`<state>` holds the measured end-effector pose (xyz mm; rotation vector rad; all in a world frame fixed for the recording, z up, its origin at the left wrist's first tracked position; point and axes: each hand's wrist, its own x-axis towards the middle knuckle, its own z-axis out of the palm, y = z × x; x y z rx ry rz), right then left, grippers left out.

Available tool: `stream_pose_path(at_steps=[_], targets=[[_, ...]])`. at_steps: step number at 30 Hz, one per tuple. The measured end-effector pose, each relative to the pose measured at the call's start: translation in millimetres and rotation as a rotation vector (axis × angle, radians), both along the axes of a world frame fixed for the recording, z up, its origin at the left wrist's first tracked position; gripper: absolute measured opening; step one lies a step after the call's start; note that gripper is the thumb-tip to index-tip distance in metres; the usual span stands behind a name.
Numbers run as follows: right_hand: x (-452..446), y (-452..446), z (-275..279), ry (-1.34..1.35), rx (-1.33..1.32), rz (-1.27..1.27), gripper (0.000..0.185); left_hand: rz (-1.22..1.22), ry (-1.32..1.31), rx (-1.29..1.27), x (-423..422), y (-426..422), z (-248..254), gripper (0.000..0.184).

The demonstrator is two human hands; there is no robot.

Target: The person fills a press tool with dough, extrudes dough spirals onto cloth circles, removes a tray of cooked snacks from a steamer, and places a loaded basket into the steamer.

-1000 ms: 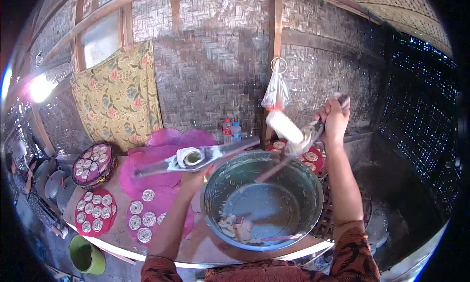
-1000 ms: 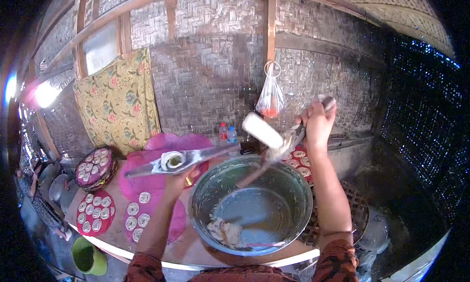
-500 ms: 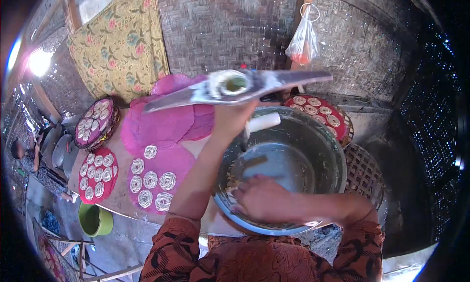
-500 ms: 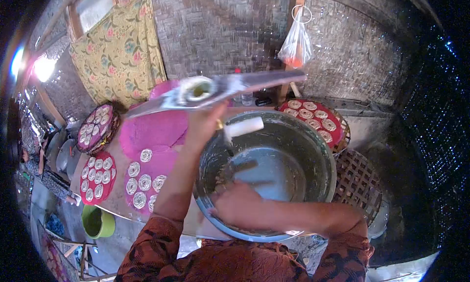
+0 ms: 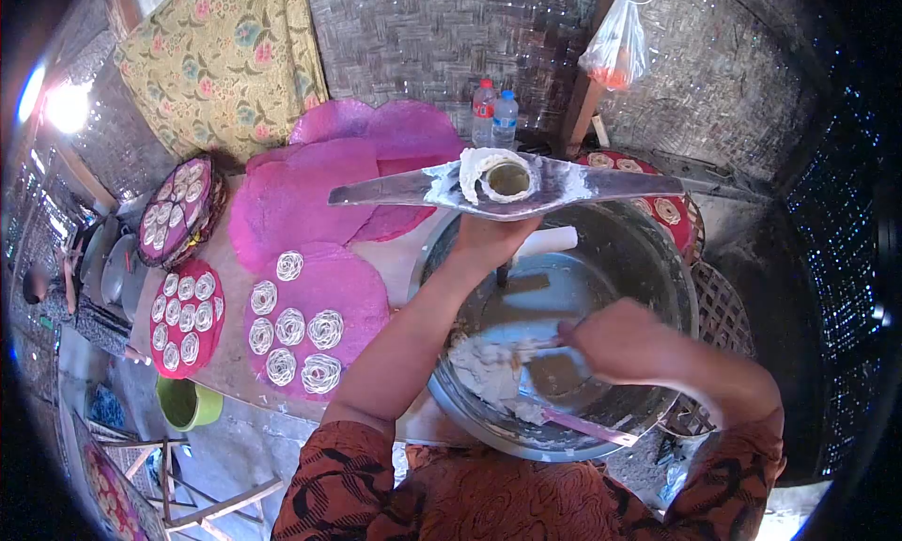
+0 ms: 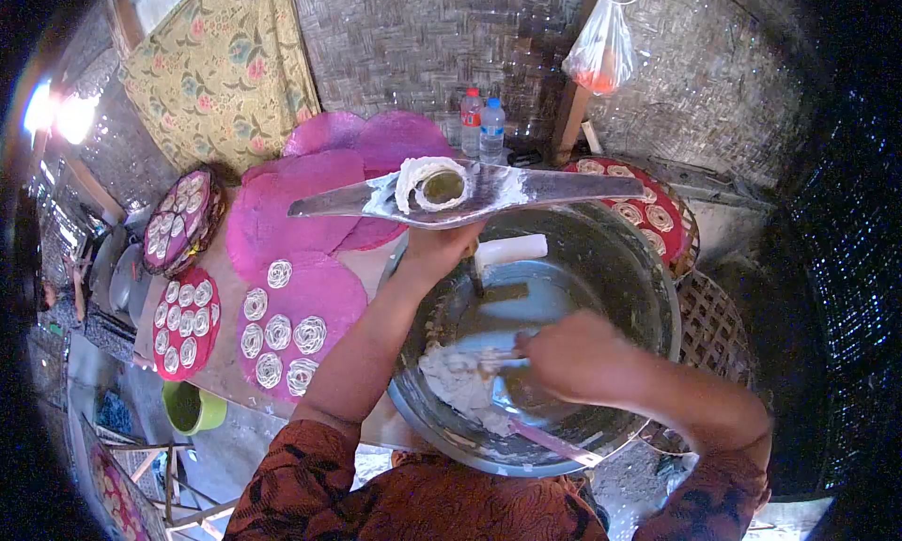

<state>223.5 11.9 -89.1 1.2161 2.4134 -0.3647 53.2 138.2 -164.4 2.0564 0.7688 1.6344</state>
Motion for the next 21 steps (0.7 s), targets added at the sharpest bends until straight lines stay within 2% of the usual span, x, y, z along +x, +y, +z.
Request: stream_pose_path(at_steps=[1,3,5,7,10,12,14,15,17,18,21], targets=[[0.2,5.6,9.2,-0.004,-0.006,0.006,0.034,0.006,-0.004,-0.006,-1.9,1.4,-1.0,0.031],[1.4,11.7,16.1,-0.09,0.063,-0.102,0.033,0.119,0.128,0.233,-5.7,4.9,-3.0,0.032],[13.2,30.4,-32.6,-0.048,0.034,-0.149,0.033,0.065,0.086,0.185,-3.8,12.3,-12.4,0.032],[21.5,42.2,-81.2,0.116,-0.038,-0.222,0.032,0.121,0.142,0.311,-6.0,11.8,-11.4,0.031],[5.7,44.0,-102.9,0.122,-0.035,-0.138,0.032,0.222,0.225,0.429,-5.9,11.4,-13.8,0.032],[-1.8,43.1,-94.5,0.123,-0.019,-0.071,0.03,0.229,0.229,0.459,-5.3,8.7,-13.5,0.032],[-3.7,40.3,-80.4,0.116,0.007,-0.002,0.028,0.009,0.081,0.243,-3.6,5.6,-6.8,0.032],[-1.5,36.5,-76.1,0.102,0.03,0.041,0.029,0.014,0.079,0.243,-3.3,7.6,-7.3,0.032],[2.5,23.0,-64.7,0.086,0.046,0.089,0.029,0.104,0.197,0.411,-2.7,11.7,-11.0,0.034],[4.3,16.4,-55.3,0.086,0.056,0.129,0.029,0.075,0.167,0.271,-2.2,10.2,-13.2,0.035],[15.1,8.6,-21.4,0.058,0.029,0.184,0.029,0.14,0.239,0.375,-2.8,13.2,-13.8,0.037]])
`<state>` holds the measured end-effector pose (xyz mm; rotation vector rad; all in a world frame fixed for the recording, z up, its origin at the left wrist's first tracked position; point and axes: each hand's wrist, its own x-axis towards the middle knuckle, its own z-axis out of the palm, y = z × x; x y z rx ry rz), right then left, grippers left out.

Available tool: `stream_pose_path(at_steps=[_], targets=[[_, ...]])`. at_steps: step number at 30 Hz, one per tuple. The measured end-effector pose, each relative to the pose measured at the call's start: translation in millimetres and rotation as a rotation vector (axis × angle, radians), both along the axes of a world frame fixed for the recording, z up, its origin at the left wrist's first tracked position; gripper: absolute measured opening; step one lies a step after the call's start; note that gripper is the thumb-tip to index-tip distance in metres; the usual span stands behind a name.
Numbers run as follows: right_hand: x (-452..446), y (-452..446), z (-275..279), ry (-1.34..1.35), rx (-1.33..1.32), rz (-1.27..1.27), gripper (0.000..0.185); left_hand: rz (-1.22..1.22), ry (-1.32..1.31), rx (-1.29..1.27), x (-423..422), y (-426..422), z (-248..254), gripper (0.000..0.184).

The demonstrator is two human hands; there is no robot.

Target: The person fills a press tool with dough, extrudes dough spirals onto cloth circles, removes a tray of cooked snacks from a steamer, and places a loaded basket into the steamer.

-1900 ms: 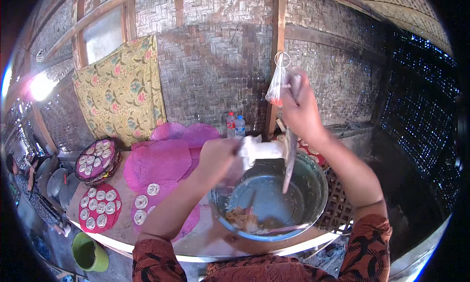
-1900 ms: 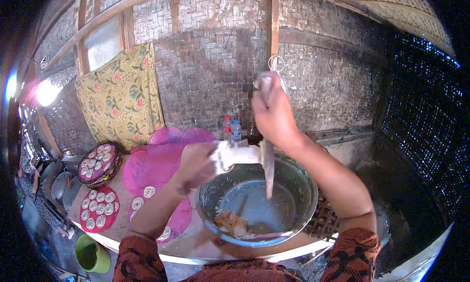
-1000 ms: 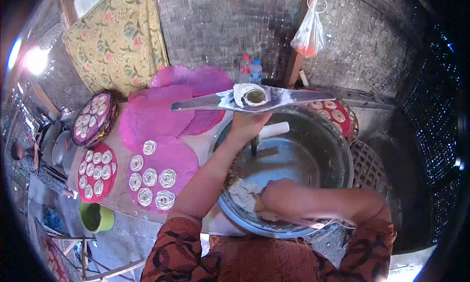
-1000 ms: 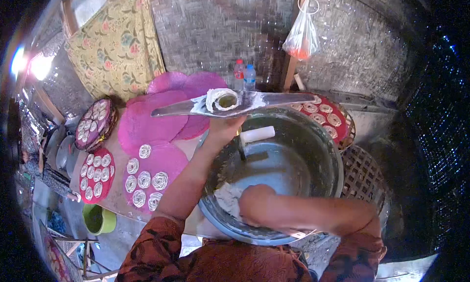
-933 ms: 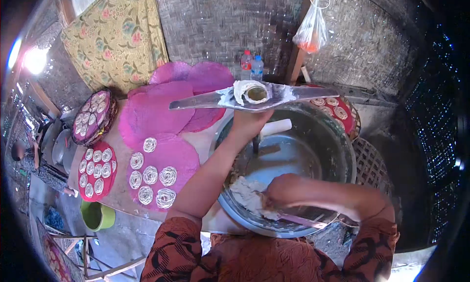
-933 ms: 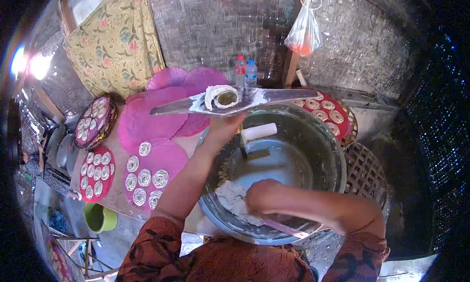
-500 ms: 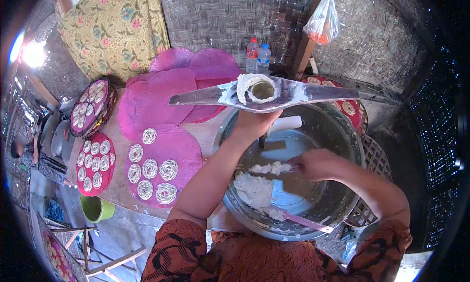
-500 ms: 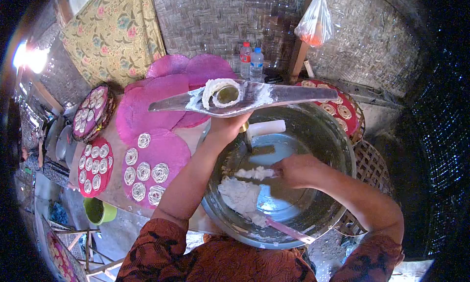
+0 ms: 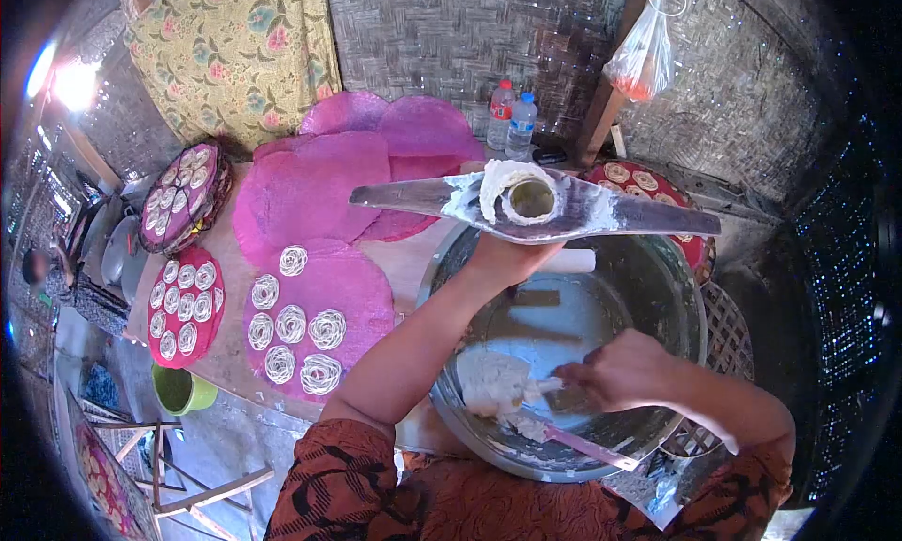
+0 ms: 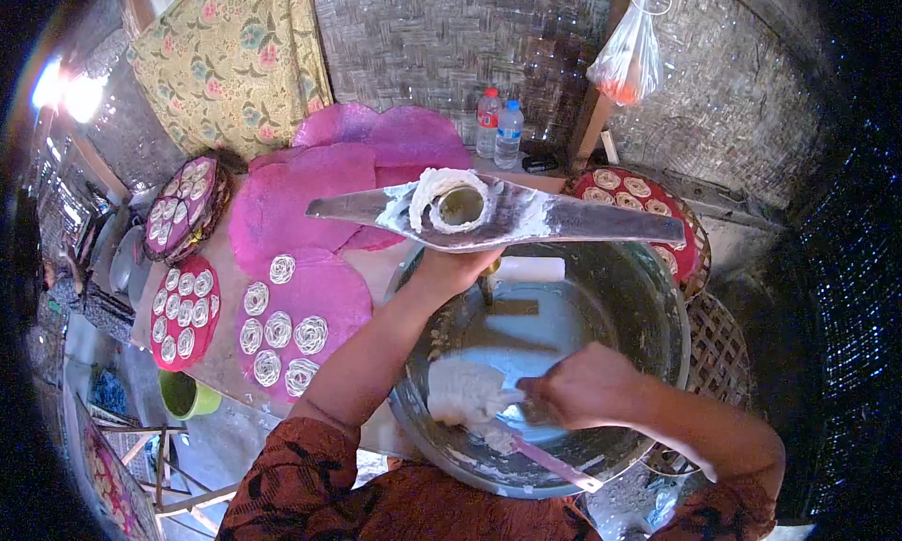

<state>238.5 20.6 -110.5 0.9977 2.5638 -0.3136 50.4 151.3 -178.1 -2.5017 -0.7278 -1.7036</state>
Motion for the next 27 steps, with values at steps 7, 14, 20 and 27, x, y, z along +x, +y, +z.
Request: stream_pose_path(at_steps=[7,14,20,27], targets=[[-18.7,9.3,-20.1,-0.046,0.024,-0.202,0.026,0.058,0.03,0.054,-4.3,1.7,-7.7,0.032],[-45.8,35.6,-79.5,0.101,0.205,-0.216,0.018,-0.025,-0.118,-0.182,-3.1,-11.1,5.1,0.028],[-40.3,35.3,-75.6,0.111,0.168,-0.306,0.017,0.129,0.024,0.03,-3.9,3.0,-5.7,0.028],[-44.2,35.8,-54.7,0.062,0.106,-0.286,0.022,0.254,0.131,0.211,-2.1,5.0,-1.8,0.027]])
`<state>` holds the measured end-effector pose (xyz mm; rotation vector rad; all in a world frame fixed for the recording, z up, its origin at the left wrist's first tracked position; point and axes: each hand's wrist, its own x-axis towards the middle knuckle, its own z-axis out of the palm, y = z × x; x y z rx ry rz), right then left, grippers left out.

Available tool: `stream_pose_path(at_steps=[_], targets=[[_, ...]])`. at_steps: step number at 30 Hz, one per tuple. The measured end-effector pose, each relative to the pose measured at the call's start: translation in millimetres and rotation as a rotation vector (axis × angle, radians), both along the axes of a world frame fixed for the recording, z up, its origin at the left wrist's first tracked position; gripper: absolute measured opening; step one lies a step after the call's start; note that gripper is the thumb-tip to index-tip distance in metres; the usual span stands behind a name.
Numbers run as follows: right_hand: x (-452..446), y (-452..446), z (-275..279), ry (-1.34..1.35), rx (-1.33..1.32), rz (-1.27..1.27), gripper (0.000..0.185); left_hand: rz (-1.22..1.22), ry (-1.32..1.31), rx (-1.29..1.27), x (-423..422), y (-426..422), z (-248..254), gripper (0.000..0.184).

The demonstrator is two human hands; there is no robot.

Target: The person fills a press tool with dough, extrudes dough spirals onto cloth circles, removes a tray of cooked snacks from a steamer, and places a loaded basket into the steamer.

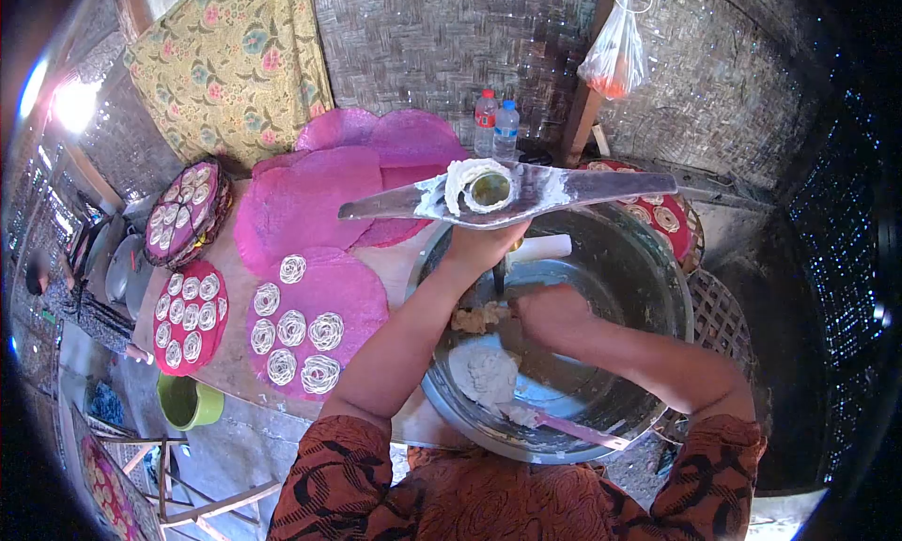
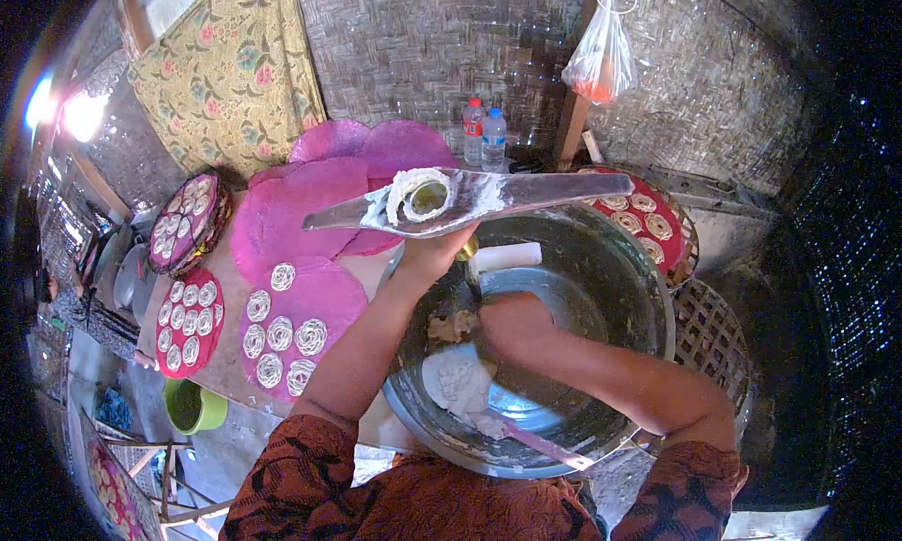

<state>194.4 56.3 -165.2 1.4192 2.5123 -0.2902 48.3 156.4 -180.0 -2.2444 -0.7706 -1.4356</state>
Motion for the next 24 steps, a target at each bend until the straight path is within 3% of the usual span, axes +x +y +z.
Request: stream_pose_path(at_steps=[2,7,10,14,18,24], targets=[[4.7,-3.2,-13.6,-0.024,0.029,0.028,0.022,-0.064,-0.06,-0.087,-0.1,-1.5,-0.2,0.027],[25.2,-11.2,31.0,0.076,-0.075,-0.048,0.024,-0.086,-0.12,-0.245,3.2,-9.4,10.4,0.025],[48.6,-7.7,24.3,0.065,-0.101,-0.075,0.024,0.004,-0.049,-0.04,1.1,-2.1,7.4,0.024],[53.1,0.7,6.6,-0.089,-0.041,-0.069,0.025,-0.103,-0.155,-0.21,1.5,-0.6,2.5,0.025],[48.2,20.5,-32.6,-0.024,-0.037,0.047,0.026,0.028,-0.04,-0.04,2.1,2.2,0.7,0.027],[45.3,10.3,-18.1,-0.002,-0.163,0.185,0.028,0.017,-0.064,-0.167,3.5,-2.7,7.0,0.029]])
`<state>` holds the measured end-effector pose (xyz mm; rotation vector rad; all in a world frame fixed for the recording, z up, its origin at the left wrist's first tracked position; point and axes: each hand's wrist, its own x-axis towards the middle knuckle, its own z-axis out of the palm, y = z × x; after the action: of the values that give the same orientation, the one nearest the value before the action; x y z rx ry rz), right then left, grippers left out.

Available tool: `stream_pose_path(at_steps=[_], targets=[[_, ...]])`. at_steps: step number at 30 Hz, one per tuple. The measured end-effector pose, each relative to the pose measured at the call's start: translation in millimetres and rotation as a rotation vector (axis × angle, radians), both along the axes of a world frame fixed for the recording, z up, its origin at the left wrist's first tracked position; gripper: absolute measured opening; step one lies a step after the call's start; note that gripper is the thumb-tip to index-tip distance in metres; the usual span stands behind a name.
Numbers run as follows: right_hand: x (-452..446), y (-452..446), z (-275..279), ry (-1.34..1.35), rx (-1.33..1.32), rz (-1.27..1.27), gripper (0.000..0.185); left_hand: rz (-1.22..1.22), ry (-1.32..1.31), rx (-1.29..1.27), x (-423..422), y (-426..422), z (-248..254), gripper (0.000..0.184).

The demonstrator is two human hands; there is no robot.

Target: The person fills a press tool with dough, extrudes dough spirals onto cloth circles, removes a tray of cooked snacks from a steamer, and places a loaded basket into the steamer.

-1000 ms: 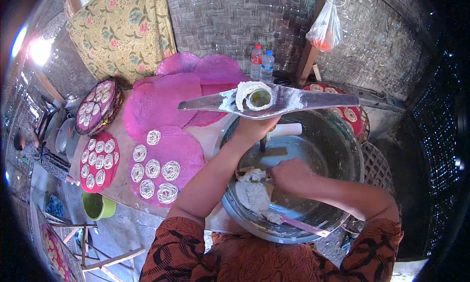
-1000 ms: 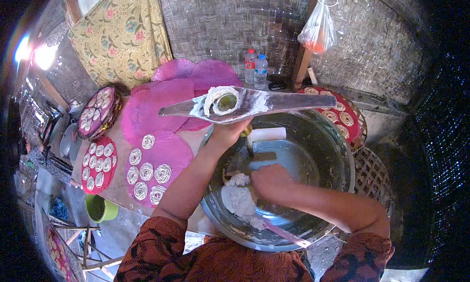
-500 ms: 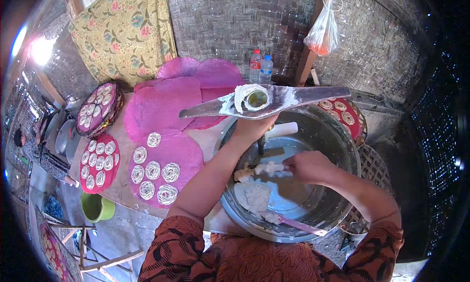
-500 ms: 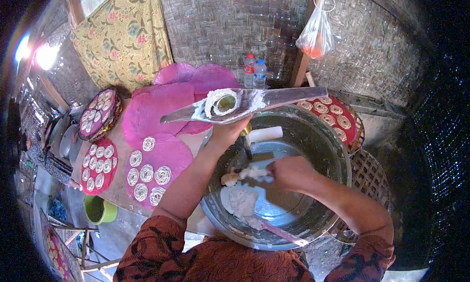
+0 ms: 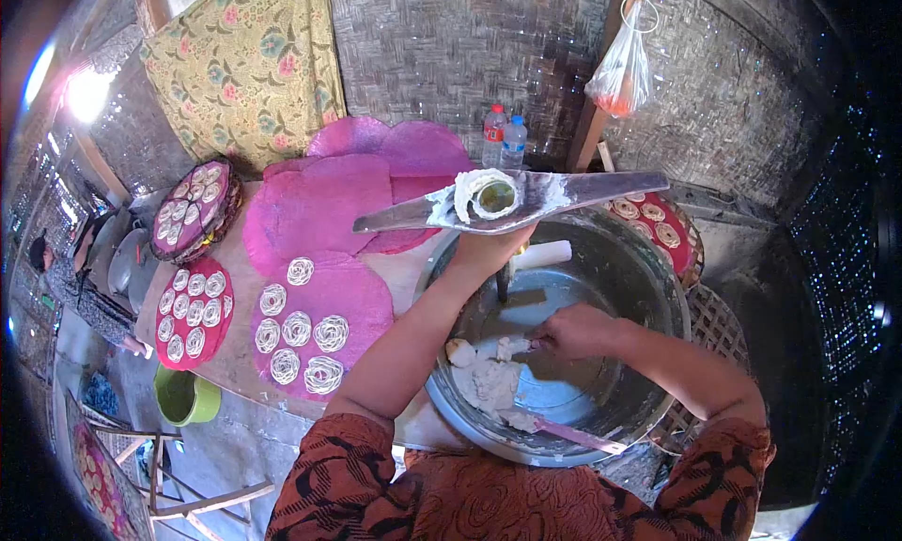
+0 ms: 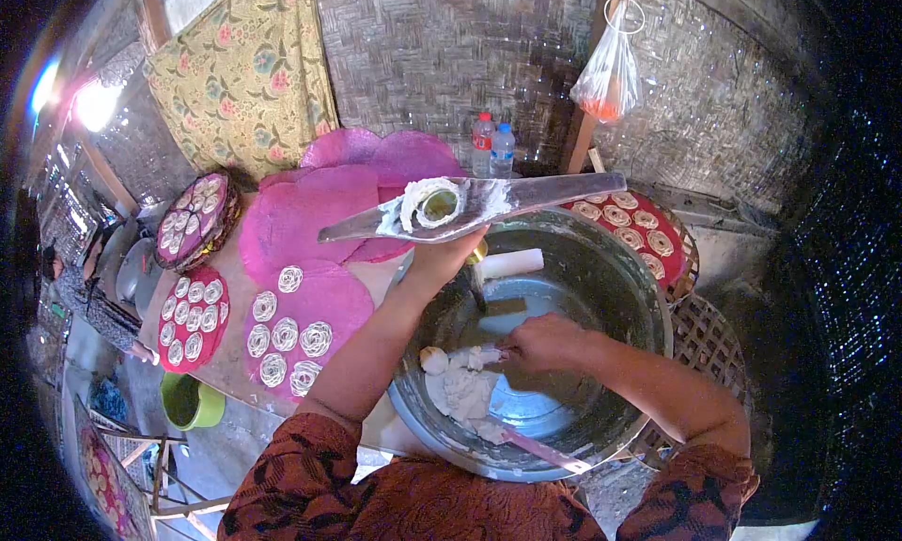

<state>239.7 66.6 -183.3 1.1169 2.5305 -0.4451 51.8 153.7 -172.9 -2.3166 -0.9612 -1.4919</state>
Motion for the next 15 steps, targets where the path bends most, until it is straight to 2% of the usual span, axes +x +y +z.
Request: stream_pose_path(at_steps=[2,3,4,5,6,7,9,10,11,14,15], targets=[[11.8,-2.5,13.9,0.162,-0.017,0.005,0.027,-0.009,0.005,-0.158,1.4,-5.8,10.1,0.03],[15.7,-6.2,29.5,0.16,-0.015,0.011,0.027,-0.039,-0.019,-0.258,3.2,-9.2,16.7,0.029],[19.8,-11.6,50.7,0.182,-0.122,-0.043,0.029,-0.268,-0.215,-0.44,3.4,-12.4,20.0,0.027],[25.2,-18.0,71.3,0.203,-0.228,-0.097,0.03,-0.387,-0.313,-0.527,4.5,-15.0,20.1,0.026],[32.9,-25.3,89.4,0.211,-0.21,-0.121,0.031,-0.501,-0.417,-0.611,5.5,-17.5,20.3,0.024],[42.6,-33.2,106.3,0.221,-0.187,-0.148,0.033,-0.573,-0.477,-0.605,8.1,-15.8,15.3,0.022],[66.0,-53.5,131.9,0.454,-0.157,-0.144,0.032,-0.64,-0.634,-0.672,17.8,-12.9,8.9,0.028],[71.5,-66.5,147.9,0.451,-0.129,-0.142,0.032,-0.956,-0.732,-0.704,20.3,-5.2,5.7,0.033],[76.4,-82.3,163.4,0.604,-0.114,-0.247,0.031,-0.934,-0.707,-0.674,20.6,1.0,1.1,0.03],[89.2,-128.0,185.3,0.991,0.089,-0.502,0.031,-0.536,-0.49,-0.358,38.6,24.8,29.3,0.024],[85.8,-139.1,187.6,1.081,0.196,-0.628,0.032,-0.368,-0.347,-0.094,39.3,-9.2,81.8,0.019]])
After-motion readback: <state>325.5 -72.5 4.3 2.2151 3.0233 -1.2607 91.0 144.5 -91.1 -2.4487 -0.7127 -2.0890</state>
